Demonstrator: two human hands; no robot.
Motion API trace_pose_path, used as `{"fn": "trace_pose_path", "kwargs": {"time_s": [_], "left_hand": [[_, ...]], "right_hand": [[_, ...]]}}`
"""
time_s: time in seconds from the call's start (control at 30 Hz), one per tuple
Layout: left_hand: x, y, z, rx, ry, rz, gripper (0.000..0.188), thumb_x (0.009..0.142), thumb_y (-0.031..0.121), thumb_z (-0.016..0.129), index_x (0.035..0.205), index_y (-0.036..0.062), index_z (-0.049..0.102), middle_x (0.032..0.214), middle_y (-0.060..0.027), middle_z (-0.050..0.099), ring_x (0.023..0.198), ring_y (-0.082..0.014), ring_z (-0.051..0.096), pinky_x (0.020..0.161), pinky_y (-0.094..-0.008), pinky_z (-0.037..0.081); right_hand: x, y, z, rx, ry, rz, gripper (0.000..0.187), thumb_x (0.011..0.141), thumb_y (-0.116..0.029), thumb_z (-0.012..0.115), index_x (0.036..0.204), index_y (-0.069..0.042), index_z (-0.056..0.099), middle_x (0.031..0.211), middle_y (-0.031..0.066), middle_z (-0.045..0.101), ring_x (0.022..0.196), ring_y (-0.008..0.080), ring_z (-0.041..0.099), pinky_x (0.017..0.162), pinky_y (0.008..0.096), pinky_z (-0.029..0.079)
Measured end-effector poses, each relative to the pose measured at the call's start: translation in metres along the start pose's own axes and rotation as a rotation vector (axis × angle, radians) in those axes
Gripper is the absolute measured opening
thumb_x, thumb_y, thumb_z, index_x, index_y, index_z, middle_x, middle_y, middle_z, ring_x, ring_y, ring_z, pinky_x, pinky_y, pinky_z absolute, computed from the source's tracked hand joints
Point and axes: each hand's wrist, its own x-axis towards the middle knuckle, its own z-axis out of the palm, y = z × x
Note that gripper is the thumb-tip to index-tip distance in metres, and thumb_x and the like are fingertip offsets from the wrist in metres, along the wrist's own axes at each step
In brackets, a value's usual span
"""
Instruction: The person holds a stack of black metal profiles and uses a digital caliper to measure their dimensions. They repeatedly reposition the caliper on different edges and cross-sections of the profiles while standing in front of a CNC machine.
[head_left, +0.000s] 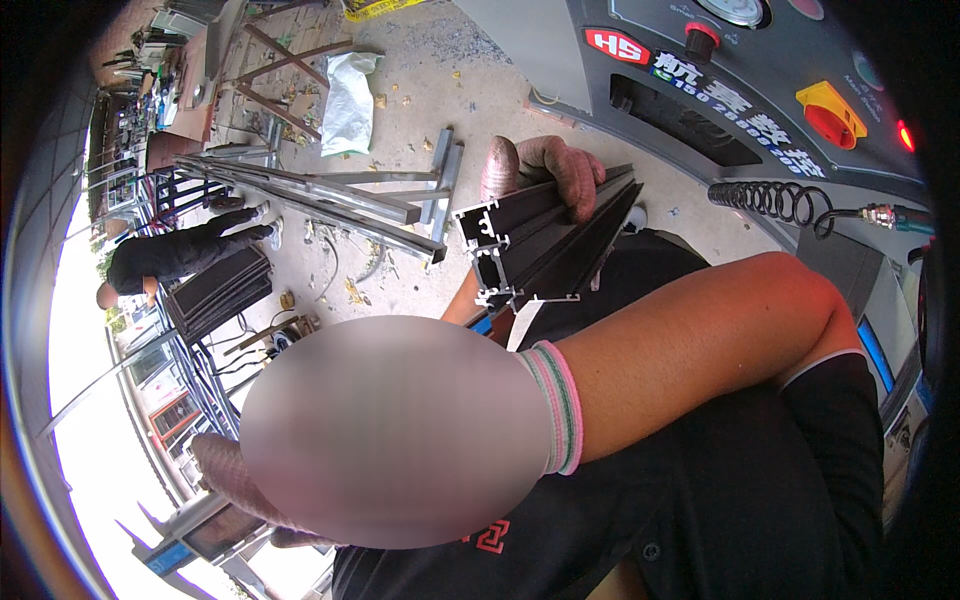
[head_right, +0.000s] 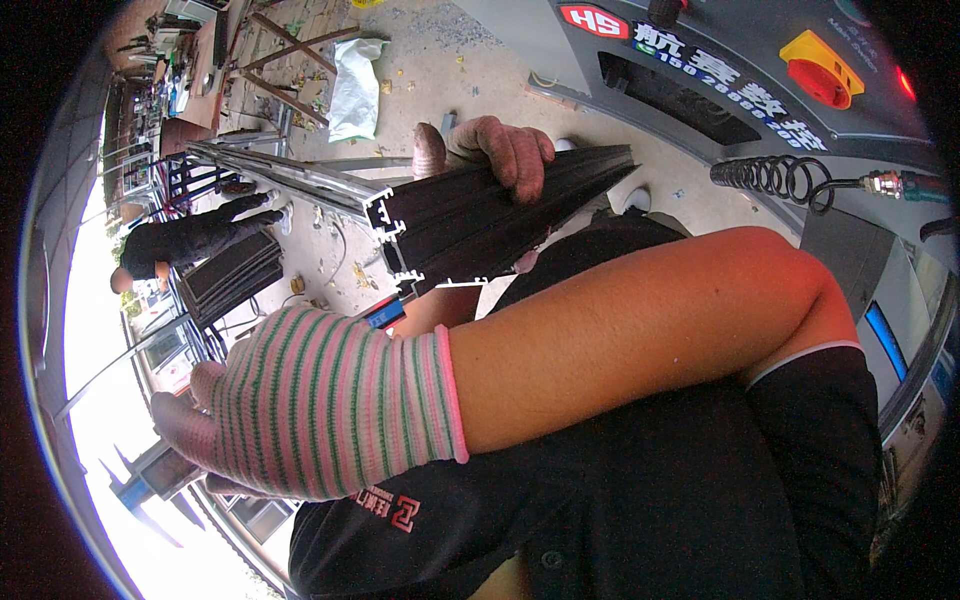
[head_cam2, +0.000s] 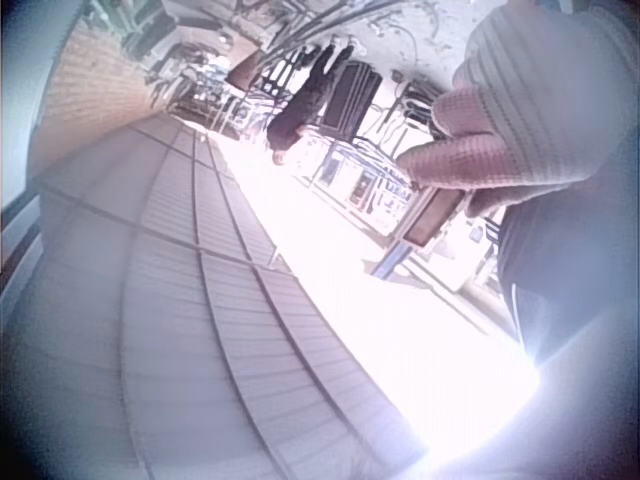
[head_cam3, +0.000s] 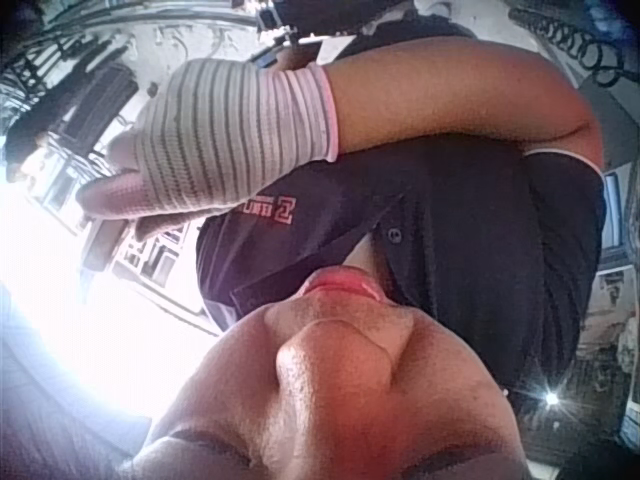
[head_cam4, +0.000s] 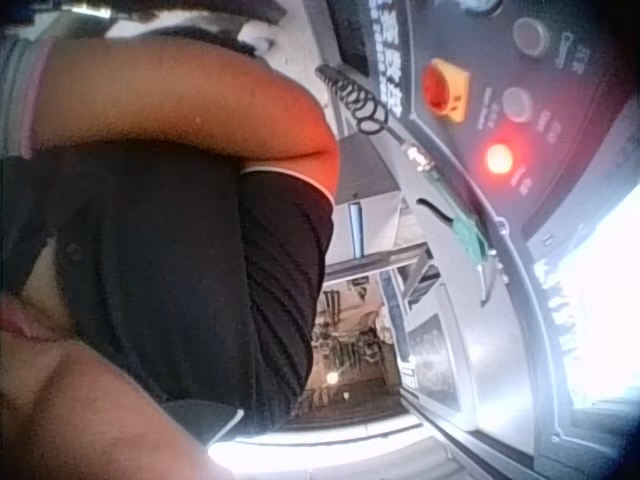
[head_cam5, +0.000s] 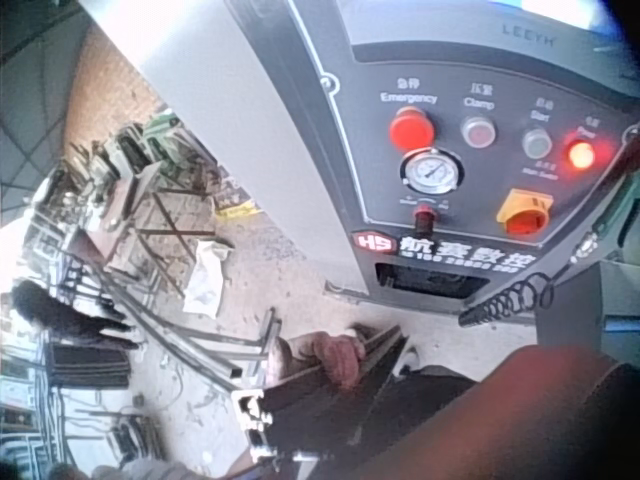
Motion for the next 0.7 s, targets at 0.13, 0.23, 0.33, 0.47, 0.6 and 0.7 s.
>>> {"fn": "trace_pose_path", "kwargs": {"time_s": [0.13, 0.23, 0.33, 0.47, 0.6, 0.7], "left_hand": [[-0.006, -0.006, 0.0, 0.096, 0.098, 0.04, 0.074, 0.107, 0.068, 0.022, 0.076, 0.0092, 0.054, 0.064, -0.0067, 0.056, 0.067, -0.0239, 0.053, 0.091, -0.0419, 0.042], [-0.01, -0.004, 0.003, 0.12, 0.188, -0.045, 0.074, 0.105, 0.07, 0.028, 0.077, 0.0083, 0.057, 0.073, -0.0106, 0.06, 0.08, -0.0288, 0.058, 0.09, -0.0421, 0.045], [-0.018, 0.004, 0.008, 0.258, 0.224, -0.022, 0.073, 0.105, 0.07, 0.029, 0.078, 0.0092, 0.058, 0.071, -0.0104, 0.06, 0.083, -0.028, 0.058, 0.091, -0.0414, 0.045], [-0.026, 0.009, 0.014, 0.234, 0.235, -0.01, 0.073, 0.105, 0.071, 0.029, 0.077, 0.0089, 0.058, 0.072, -0.0108, 0.06, 0.082, -0.0281, 0.058, 0.09, -0.0414, 0.045], [-0.03, 0.009, 0.016, 0.213, 0.235, -0.011, 0.074, 0.105, 0.071, 0.029, 0.077, 0.0086, 0.058, 0.072, -0.0112, 0.061, 0.082, -0.0281, 0.058, 0.089, -0.0414, 0.046], [-0.031, 0.009, 0.016, 0.2, 0.229, -0.012, 0.074, 0.105, 0.071, 0.029, 0.077, 0.0083, 0.058, 0.072, -0.0116, 0.061, 0.081, -0.0281, 0.058, 0.088, -0.0414, 0.046]], "right_hand": [[-0.007, 0.001, -0.009, -0.055, 0.058, 0.003, 0.057, 0.101, -0.047, 0.059, 0.136, -0.003, 0.053, 0.092, 0.0082, 0.065, 0.061, 0.0207, 0.066, 0.049, 0.0335, 0.052], [-0.015, 0.003, -0.03, 0.075, -0.207, 0.096, 0.06, 0.099, -0.047, 0.062, 0.137, -0.001, 0.052, 0.077, 0.0065, 0.063, 0.051, 0.0213, 0.064, 0.042, 0.0353, 0.049], [-0.008, 0.005, -0.036, 0.077, -0.241, 0.091, 0.063, 0.096, -0.043, 0.069, 0.138, 0.001, 0.052, 0.076, 0.0069, 0.064, 0.054, 0.0203, 0.063, 0.045, 0.0362, 0.049], [0.012, 0.003, -0.035, 0.098, -0.257, 0.075, 0.076, 0.093, -0.039, 0.076, 0.146, 0.006, 0.045, 0.074, 0.006, 0.061, 0.055, 0.0199, 0.062, 0.046, 0.0357, 0.045], [0.009, 0.002, -0.035, 0.095, -0.216, 0.077, 0.08, 0.086, -0.033, 0.082, 0.148, 0.004, 0.046, 0.075, 0.0066, 0.065, 0.055, 0.0219, 0.063, 0.048, 0.0364, 0.046], [0.0, 0.004, -0.034, 0.104, -0.208, 0.089, 0.081, 0.083, -0.031, 0.084, 0.147, 0.003, 0.048, 0.075, 0.0074, 0.066, 0.055, 0.0226, 0.063, 0.049, 0.0364, 0.046]]}}
